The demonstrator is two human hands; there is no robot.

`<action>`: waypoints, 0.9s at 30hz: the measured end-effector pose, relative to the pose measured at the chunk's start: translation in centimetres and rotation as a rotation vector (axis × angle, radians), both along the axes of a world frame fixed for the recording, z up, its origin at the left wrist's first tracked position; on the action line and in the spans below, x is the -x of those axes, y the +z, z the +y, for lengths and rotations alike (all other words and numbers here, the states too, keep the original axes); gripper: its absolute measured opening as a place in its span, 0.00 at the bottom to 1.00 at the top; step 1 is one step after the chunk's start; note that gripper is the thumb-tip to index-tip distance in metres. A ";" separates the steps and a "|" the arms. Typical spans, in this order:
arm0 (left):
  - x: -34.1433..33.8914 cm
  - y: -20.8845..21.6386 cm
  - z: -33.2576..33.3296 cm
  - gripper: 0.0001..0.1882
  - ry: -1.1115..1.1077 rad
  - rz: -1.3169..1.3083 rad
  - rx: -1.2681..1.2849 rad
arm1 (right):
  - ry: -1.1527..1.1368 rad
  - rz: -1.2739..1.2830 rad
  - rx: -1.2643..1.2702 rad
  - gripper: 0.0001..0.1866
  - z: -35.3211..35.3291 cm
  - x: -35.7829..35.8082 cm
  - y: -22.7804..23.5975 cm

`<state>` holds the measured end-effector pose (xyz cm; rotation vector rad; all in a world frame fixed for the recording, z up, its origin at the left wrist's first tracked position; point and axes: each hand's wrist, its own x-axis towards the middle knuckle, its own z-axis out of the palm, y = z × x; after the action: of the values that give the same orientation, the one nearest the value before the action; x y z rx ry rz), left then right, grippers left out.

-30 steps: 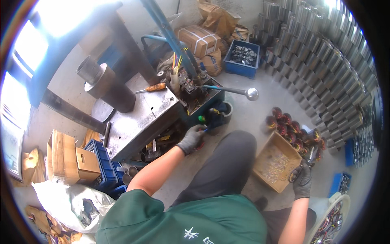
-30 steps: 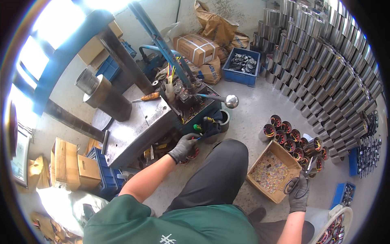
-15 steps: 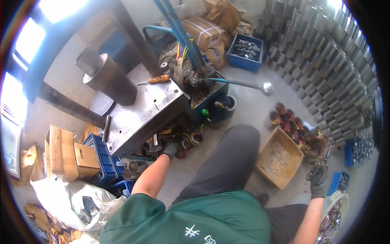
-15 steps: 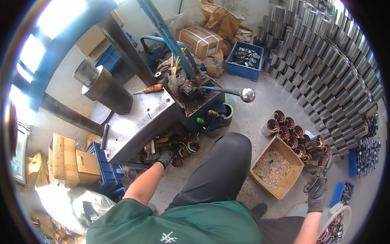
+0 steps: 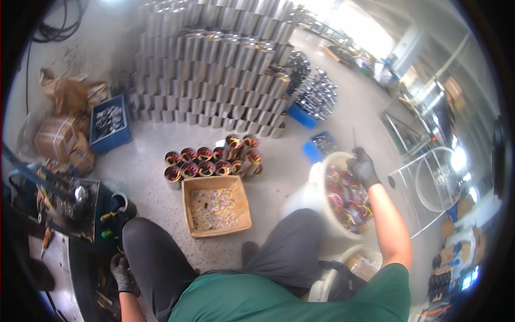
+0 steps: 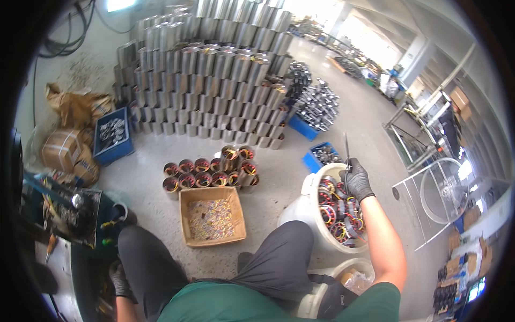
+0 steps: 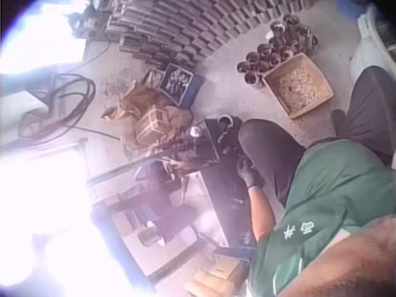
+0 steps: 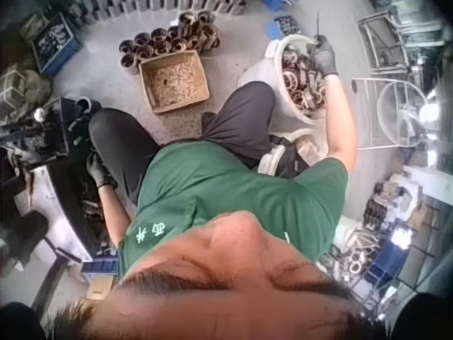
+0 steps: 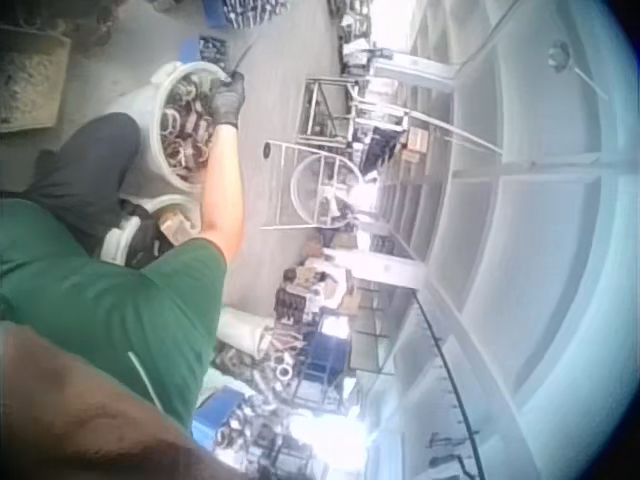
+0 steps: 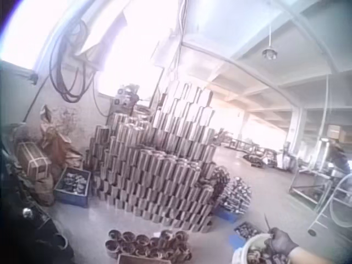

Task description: The person places a metal casing into a hydraulic press, inserts an internal motor component with wiring, and operates the press to secure the parts together. The person then removes the assembled unit, uses a thin tool to arrange the wires, and places the unit into a container with other completed motors.

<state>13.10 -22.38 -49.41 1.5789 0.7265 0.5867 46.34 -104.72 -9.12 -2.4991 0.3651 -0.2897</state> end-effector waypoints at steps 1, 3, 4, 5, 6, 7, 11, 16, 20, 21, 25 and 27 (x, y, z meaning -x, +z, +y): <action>-4.3 4.8 -2.9 0.10 -0.112 0.028 0.146 | -0.053 -0.017 0.028 0.17 -3.7 1.1 -0.4; -8.8 9.5 -2.9 0.12 -0.214 -0.034 0.149 | 0.007 -0.107 0.307 0.18 -8.0 2.3 -2.2; -10.9 12.2 -3.6 0.13 -0.231 -0.097 0.158 | -0.003 -0.118 0.301 0.18 -8.2 2.5 -2.5; -13.1 14.7 -3.9 0.13 -0.240 -0.108 0.151 | -0.060 0.017 0.298 0.21 -8.2 2.7 -2.8; -15.4 17.0 -4.2 0.13 -0.334 -0.156 0.096 | -0.114 0.152 0.293 0.25 -8.1 2.7 -3.1; -17.7 19.2 -4.9 0.13 -0.431 -0.205 0.045 | -0.092 0.155 0.315 0.27 -8.4 2.8 -3.5; -24.3 27.4 -10.1 0.12 -0.446 -0.113 0.138 | 0.078 0.115 0.533 0.16 -4.8 2.6 -3.9; -29.0 29.5 -19.5 0.14 -0.670 -0.284 0.474 | 0.023 0.376 0.528 0.21 -5.7 0.8 -6.7; -29.8 25.9 -25.0 0.11 -0.702 -0.247 0.545 | -0.030 0.330 0.581 0.21 -5.8 -0.1 -7.9; -29.8 22.4 -24.7 0.10 -0.693 -0.164 0.479 | -0.049 0.307 0.569 0.21 -5.4 -0.4 -8.0; -29.0 21.2 -26.2 0.10 -0.716 -0.024 0.399 | -0.117 0.115 0.511 0.18 -7.2 0.1 -8.1; -28.5 21.1 -26.2 0.09 -0.730 -0.074 0.277 | -0.129 -0.086 0.475 0.16 -6.6 -0.6 -7.2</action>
<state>41.57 -48.55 -28.29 1.4215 0.1301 0.0011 46.97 -111.33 -16.35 -2.9166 0.4668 -0.5930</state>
